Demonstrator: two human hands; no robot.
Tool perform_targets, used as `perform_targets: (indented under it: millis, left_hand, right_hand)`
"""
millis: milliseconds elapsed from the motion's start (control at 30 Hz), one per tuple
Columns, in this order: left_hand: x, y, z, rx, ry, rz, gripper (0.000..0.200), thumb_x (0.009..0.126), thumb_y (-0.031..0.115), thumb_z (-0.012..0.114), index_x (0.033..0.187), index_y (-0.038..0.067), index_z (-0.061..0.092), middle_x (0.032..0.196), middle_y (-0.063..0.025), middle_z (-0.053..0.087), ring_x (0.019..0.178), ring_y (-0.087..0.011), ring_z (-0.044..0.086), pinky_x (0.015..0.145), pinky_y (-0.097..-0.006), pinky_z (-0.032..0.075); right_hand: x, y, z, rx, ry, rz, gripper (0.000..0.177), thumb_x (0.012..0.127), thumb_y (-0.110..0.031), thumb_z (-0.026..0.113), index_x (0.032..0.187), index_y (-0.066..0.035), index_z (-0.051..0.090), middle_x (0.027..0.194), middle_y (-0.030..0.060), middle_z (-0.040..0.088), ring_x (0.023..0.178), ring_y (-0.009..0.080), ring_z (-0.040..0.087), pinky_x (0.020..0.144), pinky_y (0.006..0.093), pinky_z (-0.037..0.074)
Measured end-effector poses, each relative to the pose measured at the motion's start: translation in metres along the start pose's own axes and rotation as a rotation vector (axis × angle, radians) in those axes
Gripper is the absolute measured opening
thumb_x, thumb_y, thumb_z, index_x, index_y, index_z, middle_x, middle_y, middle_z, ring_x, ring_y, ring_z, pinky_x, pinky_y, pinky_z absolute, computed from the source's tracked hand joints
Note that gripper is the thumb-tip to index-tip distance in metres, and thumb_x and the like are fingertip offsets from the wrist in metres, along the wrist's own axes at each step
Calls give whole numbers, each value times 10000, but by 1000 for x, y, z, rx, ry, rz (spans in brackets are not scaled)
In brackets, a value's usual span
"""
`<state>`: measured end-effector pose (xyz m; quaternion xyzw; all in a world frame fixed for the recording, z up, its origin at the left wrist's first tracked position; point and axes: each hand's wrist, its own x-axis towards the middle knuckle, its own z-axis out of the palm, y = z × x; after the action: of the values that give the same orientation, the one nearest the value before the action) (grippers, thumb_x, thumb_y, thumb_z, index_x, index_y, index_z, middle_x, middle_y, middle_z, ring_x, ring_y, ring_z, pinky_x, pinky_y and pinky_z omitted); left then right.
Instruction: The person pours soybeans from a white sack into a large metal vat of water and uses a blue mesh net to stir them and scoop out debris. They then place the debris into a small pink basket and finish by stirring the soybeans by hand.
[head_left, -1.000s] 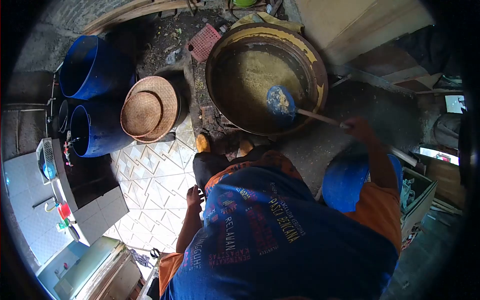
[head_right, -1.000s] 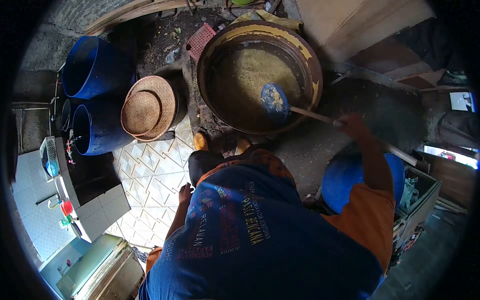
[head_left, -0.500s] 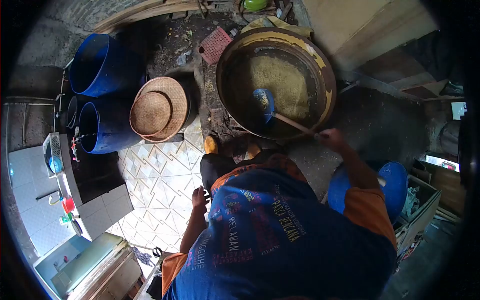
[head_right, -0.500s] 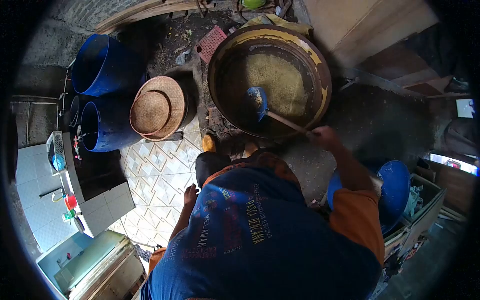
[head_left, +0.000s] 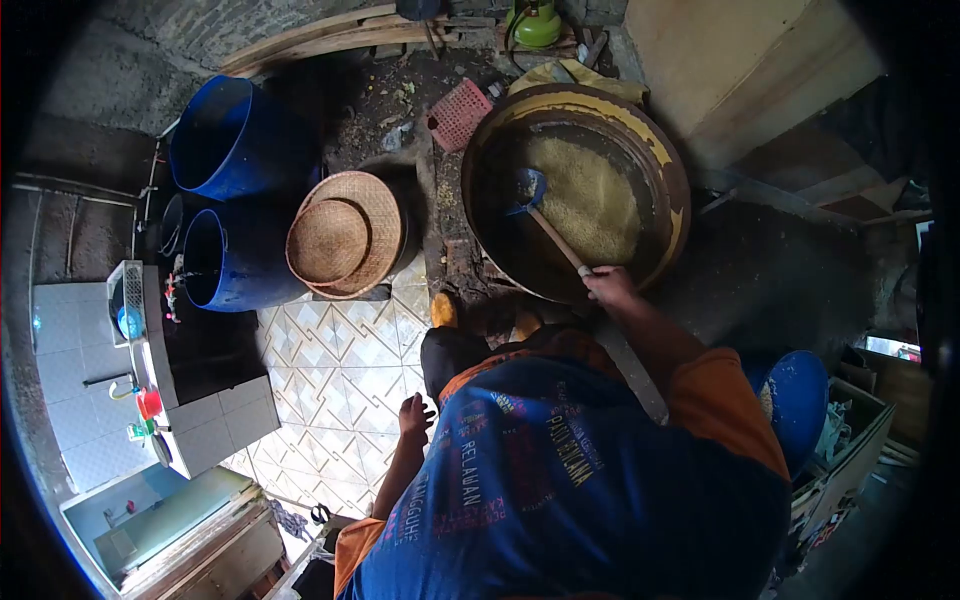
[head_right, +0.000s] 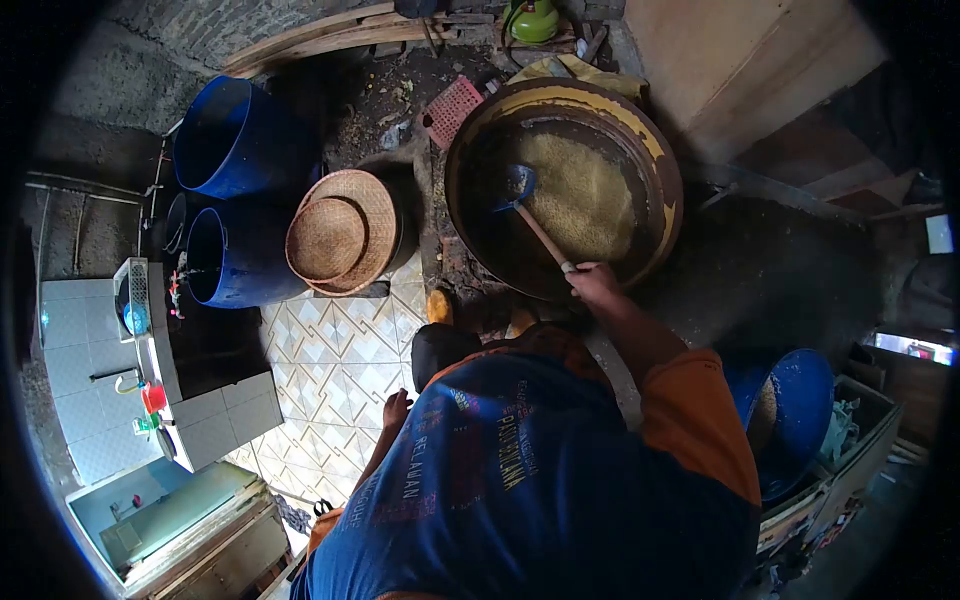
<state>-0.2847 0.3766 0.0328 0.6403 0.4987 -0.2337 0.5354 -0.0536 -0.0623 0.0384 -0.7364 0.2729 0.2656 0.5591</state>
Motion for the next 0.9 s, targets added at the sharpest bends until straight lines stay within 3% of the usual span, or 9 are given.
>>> perform_targets:
  millis: [67,200,267,500,633,667,733,767,900]
  left_hand:
    - [30,-36,-10,150,-71,202,485,883,392,479,1211,40,420,1025,-137,536,766,-229,608,542,-322,458]
    - [19,-22,-7,136,-51,208,480,886,394,474,1201,36,418,1019,-136,537,772,-239,608,558,-342,467]
    - [-4,4,-4,16,-1,-10,477,888,392,472,1198,34,420,1020,-142,534,781,-245,607,572,-356,470]
    - [-1,10,1,40,-21,-31,479,888,384,470,1201,26,418,1035,-148,533,796,-242,604,583,-349,468]
    - [8,10,6,42,-56,-12,466,887,374,475,1197,31,421,1031,-146,531,788,-233,603,554,-332,454]
    - [41,-27,-2,159,-123,235,460,887,371,475,1198,36,422,1020,-140,530,770,-223,601,537,-324,447]
    - [50,-25,-1,184,-135,224,449,887,367,475,1186,35,432,1013,-129,530,759,-216,599,526,-323,441]
    - [24,9,9,33,-68,2,430,888,365,474,1165,38,447,1013,-117,533,747,-207,595,517,-318,435]
    - [28,21,14,-6,-90,-21,410,887,361,469,1150,47,458,1023,-112,538,714,-192,585,509,-307,424]
  right_hand:
    - [16,-1,14,98,49,-11,295,736,-153,681,984,-12,605,698,58,597,513,125,551,438,265,421]
    - [41,-12,28,267,8,45,228,745,-200,679,927,-78,616,695,37,597,525,132,572,401,272,403]
    - [42,-22,33,216,107,103,244,747,-199,678,949,-77,616,701,30,599,536,129,578,395,275,394]
    - [18,-6,8,323,81,12,247,761,-191,664,963,-56,619,713,22,603,545,115,574,423,257,401]
    - [-26,3,-20,396,11,-110,204,785,-169,644,938,-35,619,691,12,586,551,105,558,460,251,407]
    - [-38,8,-26,419,-6,-159,193,792,-161,638,931,-29,618,684,9,579,560,104,554,474,255,410]
    - [-67,14,-38,272,49,-269,197,794,-150,633,941,-20,617,688,9,579,575,109,555,489,259,417]
    - [-83,15,-43,120,90,-382,200,797,-140,628,950,-11,615,691,10,579,589,113,556,504,262,423]
    - [-153,-4,-56,92,96,-85,248,771,-169,625,950,1,609,756,43,589,613,130,556,572,269,449]
